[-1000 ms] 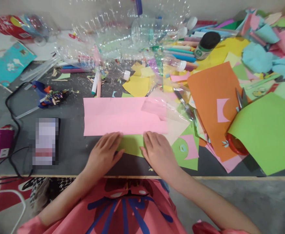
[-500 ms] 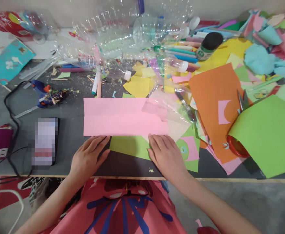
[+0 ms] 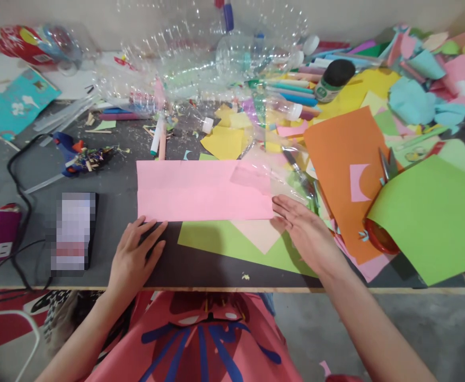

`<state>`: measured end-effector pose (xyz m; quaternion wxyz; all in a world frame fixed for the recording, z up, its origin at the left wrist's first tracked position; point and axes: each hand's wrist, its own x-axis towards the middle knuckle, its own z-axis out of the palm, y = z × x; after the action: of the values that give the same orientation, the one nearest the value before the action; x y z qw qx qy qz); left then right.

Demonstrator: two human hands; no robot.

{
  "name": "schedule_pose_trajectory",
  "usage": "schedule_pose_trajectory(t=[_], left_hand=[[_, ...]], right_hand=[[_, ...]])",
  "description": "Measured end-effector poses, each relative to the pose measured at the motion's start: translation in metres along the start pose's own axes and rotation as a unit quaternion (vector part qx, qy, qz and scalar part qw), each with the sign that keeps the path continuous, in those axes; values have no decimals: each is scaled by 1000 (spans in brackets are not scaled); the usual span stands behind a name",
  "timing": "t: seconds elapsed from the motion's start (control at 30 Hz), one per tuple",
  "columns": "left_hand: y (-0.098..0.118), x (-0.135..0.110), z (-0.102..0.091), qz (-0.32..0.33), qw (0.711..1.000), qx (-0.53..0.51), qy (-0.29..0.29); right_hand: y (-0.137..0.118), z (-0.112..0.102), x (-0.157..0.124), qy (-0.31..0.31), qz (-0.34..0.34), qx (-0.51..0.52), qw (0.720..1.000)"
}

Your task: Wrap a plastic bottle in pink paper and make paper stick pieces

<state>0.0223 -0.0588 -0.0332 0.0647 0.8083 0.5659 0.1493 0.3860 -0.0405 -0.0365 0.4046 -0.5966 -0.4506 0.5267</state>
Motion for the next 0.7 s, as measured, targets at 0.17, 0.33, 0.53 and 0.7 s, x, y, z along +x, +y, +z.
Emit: schedule_pose_trajectory(t=[0.17, 0.33, 0.53, 0.7], left_hand=[[-7, -4, 3, -1, 1000, -29, 7], [-4, -6, -6, -17, 994, -104, 34], [35, 2, -8, -160, 888, -429, 28], [64, 34, 6, -224, 686, -683, -109]], right_hand=[[-30, 13, 13, -29, 114, -10, 993], [-36, 29, 4, -144, 162, 22, 976], [-28, 50, -13, -44, 129, 143, 980], [-26, 99, -45, -21, 93, 148, 984]])
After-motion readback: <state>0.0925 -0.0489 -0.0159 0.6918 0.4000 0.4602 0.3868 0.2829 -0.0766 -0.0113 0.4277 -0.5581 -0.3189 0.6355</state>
